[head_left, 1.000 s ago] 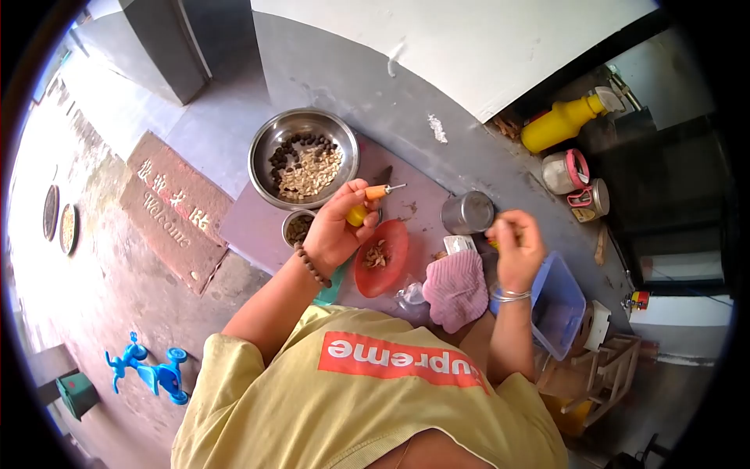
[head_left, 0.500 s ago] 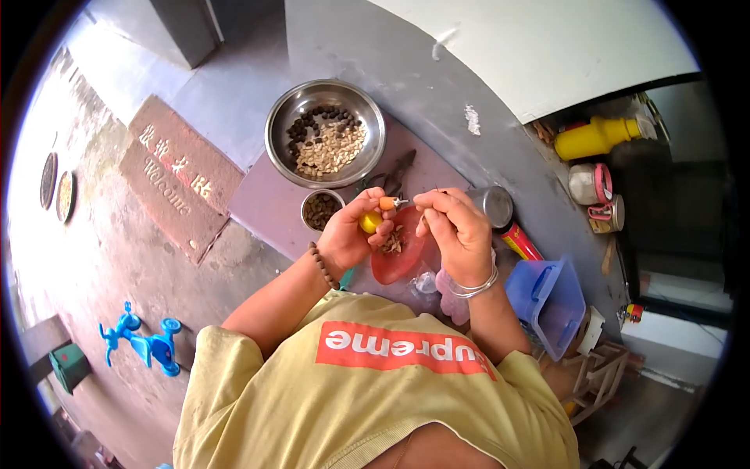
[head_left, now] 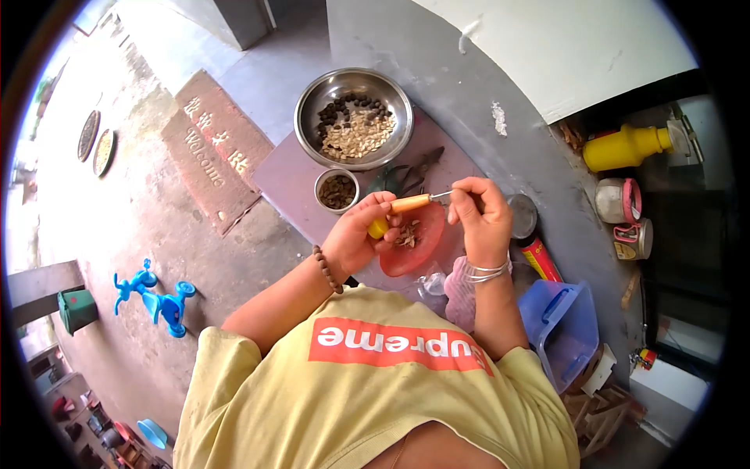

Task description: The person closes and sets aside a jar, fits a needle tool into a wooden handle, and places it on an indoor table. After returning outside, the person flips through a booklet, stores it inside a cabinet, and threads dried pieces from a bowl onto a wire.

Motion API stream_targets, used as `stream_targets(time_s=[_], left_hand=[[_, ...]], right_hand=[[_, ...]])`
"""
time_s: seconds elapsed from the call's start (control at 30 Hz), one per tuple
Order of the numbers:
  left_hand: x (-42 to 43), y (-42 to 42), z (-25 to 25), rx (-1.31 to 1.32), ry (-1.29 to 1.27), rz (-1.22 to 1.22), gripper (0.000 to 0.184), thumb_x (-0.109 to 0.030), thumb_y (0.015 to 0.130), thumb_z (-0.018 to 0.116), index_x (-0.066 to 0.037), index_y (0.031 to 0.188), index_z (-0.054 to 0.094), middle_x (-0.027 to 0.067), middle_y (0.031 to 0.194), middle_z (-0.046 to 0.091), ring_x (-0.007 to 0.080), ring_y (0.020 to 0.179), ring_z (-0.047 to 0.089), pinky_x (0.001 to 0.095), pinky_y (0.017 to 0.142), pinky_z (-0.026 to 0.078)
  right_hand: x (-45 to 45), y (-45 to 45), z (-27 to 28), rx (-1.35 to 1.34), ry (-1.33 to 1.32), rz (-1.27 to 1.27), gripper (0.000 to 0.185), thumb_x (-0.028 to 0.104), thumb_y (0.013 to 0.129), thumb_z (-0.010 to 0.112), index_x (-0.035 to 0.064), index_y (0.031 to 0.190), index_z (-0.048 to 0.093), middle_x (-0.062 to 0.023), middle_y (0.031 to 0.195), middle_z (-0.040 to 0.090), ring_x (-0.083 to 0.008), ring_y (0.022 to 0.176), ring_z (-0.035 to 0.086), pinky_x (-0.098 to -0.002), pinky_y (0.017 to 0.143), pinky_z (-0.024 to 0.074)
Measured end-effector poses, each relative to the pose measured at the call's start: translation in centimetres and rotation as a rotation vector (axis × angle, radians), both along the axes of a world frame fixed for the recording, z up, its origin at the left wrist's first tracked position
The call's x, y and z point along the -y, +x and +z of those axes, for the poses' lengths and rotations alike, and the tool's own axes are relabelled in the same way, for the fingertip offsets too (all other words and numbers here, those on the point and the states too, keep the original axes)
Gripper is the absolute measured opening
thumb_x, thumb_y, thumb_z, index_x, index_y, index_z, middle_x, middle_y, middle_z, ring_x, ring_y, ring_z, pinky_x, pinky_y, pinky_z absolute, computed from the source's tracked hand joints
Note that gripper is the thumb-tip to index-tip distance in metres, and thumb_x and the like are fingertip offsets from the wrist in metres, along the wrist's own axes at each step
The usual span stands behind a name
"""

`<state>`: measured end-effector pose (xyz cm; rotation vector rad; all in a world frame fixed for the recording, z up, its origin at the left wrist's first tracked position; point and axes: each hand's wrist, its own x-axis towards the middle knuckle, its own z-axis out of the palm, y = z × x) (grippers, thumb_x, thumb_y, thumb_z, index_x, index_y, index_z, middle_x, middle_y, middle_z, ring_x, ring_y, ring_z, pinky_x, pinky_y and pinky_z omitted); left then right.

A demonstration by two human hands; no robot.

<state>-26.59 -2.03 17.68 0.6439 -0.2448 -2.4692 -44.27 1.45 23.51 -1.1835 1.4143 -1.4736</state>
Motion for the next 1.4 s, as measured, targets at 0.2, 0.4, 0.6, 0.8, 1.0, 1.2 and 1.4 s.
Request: stream_targets(time_s=[0.2,0.4,0.6,0.8,1.0,1.2,1.4], left_hand=[[-0.7,0.9,0.6,0.005,-0.037,-0.038,0.016,-0.023,0.087,0.047,-0.011,0.098,0.046,0.0031,0.074,0.047,0.0106,0.057,0.043,0.0191,0.045,0.031],[1.5,0.4,-0.3,0.094,-0.029,-0.081,0.015,-0.022,0.089,0.046,-0.011,0.099,0.046,0.0034,0.074,0.050,0.0117,0.058,0.045,0.0195,0.048,0.035],[7.0,1.1,-2.3,0.125,-0.120,-0.227,0.013,-0.014,0.088,0.047,-0.011,0.100,0.046,0.0057,0.084,0.055,0.0122,0.061,0.048,0.0195,0.050,0.035],[13.4,3.6,-3.3,0.072,-0.007,-0.363,0.014,-0.004,0.085,0.048,-0.012,0.096,0.046,0.0044,0.086,0.056,0.0111,0.061,0.049,0.0206,0.049,0.034],[17.1,4.9,-3.9,0.011,0.000,-0.419,0.017,0.003,0.080,0.049,-0.012,0.087,0.048,0.0001,0.075,0.050,0.0110,0.064,0.049,0.0207,0.050,0.035],[18.6,4.3,-3.8,-0.037,-0.087,-0.474,0.014,0.003,0.079,0.050,-0.010,0.084,0.049,0.0008,0.082,0.053,0.0090,0.065,0.050,0.0199,0.050,0.036],[19.1,4.5,-3.2,-0.010,-0.246,-0.432,0.017,0.008,0.077,0.049,-0.008,0.083,0.047,0.0035,0.095,0.054,0.0066,0.064,0.047,0.0197,0.053,0.039]], right_hand=[[0.6,-0.3,-1.2,0.154,-0.005,0.021,0.009,0.008,0.082,0.058,0.0016,0.081,0.052,0.0004,0.063,0.051,-0.0050,0.051,0.047,-0.0174,0.048,0.0389],[1.4,-0.6,-1.5,0.022,0.018,-0.043,0.011,0.010,0.082,0.058,0.0018,0.079,0.051,0.0000,0.062,0.052,-0.0047,0.051,0.046,-0.0173,0.046,0.0380],[3.8,1.1,-2.6,0.011,0.107,-0.224,0.010,0.008,0.082,0.057,0.0019,0.079,0.051,-0.0006,0.062,0.052,-0.0048,0.050,0.046,-0.0176,0.046,0.0376],[9.0,5.2,-2.7,0.130,0.165,-0.316,0.008,0.007,0.082,0.057,0.0009,0.084,0.051,-0.0003,0.062,0.051,-0.0048,0.051,0.046,-0.0172,0.047,0.0372],[11.7,8.6,-1.4,0.219,0.231,-0.396,0.019,0.003,0.081,0.055,-0.0004,0.100,0.053,0.0017,0.071,0.053,-0.0046,0.055,0.047,-0.0173,0.051,0.0392],[11.4,9.9,-0.9,0.087,0.370,-0.444,0.018,0.001,0.080,0.055,-0.0005,0.098,0.055,0.0000,0.073,0.056,-0.0037,0.056,0.047,-0.0173,0.050,0.0391],[11.1,11.0,-0.7,0.041,0.367,-0.489,0.014,0.000,0.080,0.056,-0.0009,0.093,0.055,-0.0004,0.071,0.056,-0.0037,0.055,0.047,-0.0177,0.049,0.0392]])
